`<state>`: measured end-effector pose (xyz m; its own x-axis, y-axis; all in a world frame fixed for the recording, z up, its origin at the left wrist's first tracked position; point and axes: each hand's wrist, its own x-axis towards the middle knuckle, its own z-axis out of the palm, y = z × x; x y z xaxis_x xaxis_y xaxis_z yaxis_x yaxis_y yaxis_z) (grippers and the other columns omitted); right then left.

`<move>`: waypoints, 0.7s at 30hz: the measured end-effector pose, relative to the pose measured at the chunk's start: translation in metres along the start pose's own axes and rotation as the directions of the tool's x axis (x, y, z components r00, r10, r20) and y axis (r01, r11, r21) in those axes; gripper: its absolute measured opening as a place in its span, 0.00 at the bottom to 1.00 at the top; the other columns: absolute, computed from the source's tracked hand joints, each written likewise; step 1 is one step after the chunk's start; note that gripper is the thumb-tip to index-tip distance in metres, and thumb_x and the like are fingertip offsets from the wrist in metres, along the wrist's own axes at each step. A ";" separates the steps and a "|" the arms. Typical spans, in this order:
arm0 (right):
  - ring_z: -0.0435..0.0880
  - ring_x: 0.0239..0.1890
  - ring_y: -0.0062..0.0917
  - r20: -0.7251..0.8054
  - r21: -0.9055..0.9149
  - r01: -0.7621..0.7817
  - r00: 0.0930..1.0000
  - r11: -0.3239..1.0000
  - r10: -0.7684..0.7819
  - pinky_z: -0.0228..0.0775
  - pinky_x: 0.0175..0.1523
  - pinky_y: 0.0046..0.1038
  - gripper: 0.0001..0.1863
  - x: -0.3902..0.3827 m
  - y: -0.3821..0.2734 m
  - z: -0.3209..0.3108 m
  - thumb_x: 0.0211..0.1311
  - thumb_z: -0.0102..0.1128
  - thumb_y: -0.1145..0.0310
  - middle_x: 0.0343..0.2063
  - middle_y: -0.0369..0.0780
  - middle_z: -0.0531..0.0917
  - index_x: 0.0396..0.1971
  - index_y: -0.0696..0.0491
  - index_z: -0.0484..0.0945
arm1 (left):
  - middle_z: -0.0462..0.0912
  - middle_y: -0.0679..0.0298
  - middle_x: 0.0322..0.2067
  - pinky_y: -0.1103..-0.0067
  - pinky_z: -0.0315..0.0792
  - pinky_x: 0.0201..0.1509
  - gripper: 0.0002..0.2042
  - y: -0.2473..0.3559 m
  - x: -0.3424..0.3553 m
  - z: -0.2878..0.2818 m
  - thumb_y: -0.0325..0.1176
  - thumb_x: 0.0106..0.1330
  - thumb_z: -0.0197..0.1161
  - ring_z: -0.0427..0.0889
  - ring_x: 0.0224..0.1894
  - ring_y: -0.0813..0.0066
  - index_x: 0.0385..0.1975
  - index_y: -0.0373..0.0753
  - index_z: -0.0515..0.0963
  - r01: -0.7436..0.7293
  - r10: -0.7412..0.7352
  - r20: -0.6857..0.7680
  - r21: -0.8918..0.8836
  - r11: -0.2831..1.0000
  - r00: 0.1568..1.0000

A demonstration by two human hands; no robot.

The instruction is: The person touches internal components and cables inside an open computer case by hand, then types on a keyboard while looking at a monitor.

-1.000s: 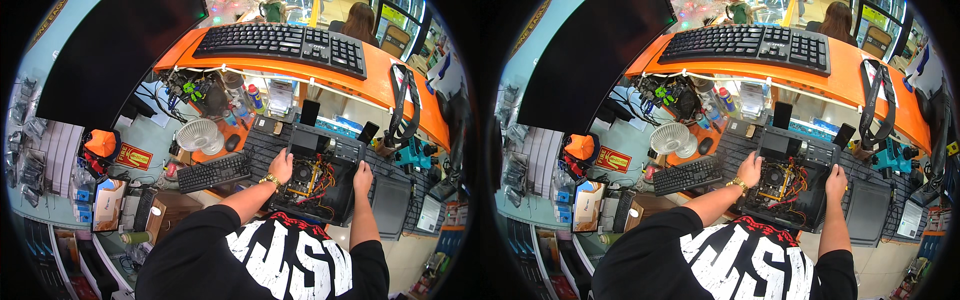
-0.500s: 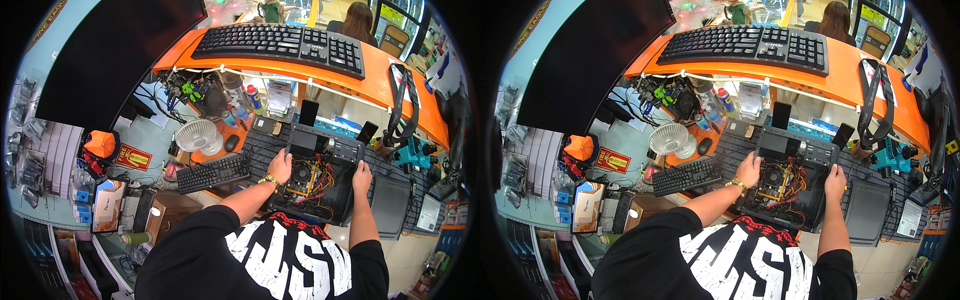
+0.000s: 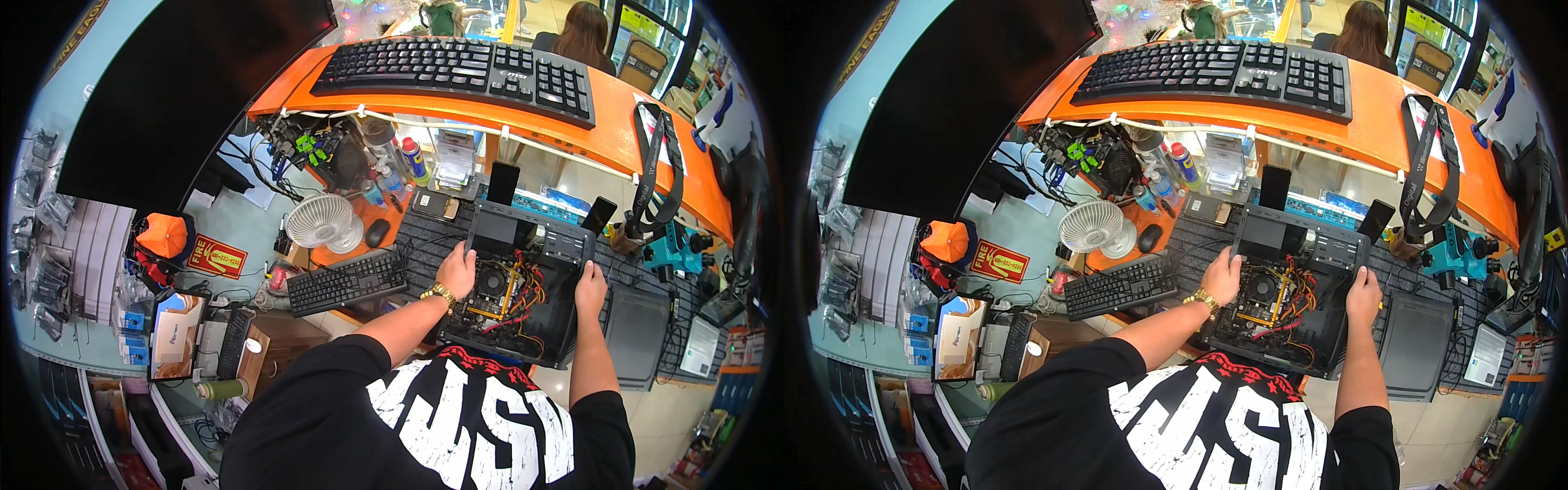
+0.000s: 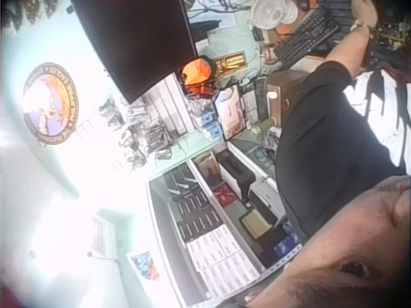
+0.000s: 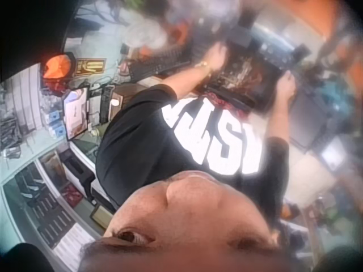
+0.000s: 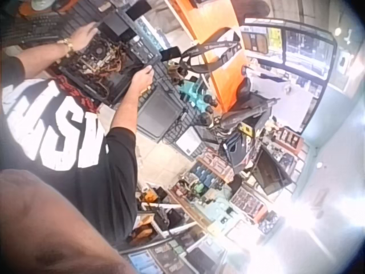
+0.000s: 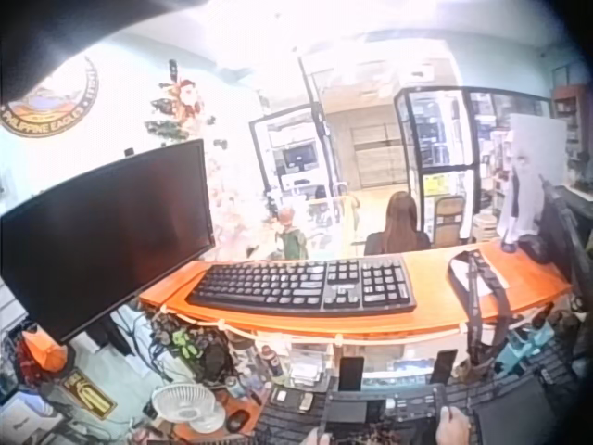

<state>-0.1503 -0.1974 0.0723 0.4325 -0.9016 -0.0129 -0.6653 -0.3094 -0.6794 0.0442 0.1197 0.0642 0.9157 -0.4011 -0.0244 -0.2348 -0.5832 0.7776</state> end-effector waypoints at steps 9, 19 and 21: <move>0.88 0.57 0.64 -0.001 0.004 0.002 1.000 1.000 -0.002 0.78 0.60 0.55 0.28 -0.003 -0.002 -0.004 0.89 0.52 0.45 0.50 0.60 0.91 0.56 0.55 0.88 | 0.90 0.38 0.56 0.48 0.80 0.65 0.22 0.001 0.001 0.000 0.46 0.88 0.55 0.87 0.60 0.32 0.70 0.38 0.78 0.001 -0.001 0.009 -0.010 1.000 1.000; 0.89 0.57 0.64 -0.012 0.007 0.037 0.999 0.999 -0.037 0.79 0.63 0.55 0.28 -0.005 -0.011 -0.006 0.88 0.54 0.47 0.49 0.62 0.91 0.58 0.58 0.89 | 0.91 0.37 0.54 0.48 0.80 0.63 0.22 -0.007 0.002 0.002 0.46 0.88 0.55 0.88 0.58 0.31 0.69 0.36 0.79 -0.030 0.030 0.011 -0.024 0.999 0.999; 0.89 0.57 0.65 -0.014 0.017 0.026 1.000 1.000 -0.025 0.79 0.62 0.55 0.28 -0.005 -0.011 -0.008 0.87 0.54 0.48 0.49 0.62 0.91 0.58 0.58 0.89 | 0.91 0.38 0.54 0.48 0.80 0.63 0.22 -0.007 0.002 0.004 0.46 0.88 0.55 0.88 0.58 0.32 0.69 0.37 0.79 -0.026 0.027 0.012 -0.027 0.999 1.000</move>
<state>-0.1502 -0.1920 0.0853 0.4409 -0.8974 0.0145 -0.6436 -0.3274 -0.6918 0.0467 0.1198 0.0565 0.9051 -0.4251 -0.0113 -0.2500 -0.5534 0.7945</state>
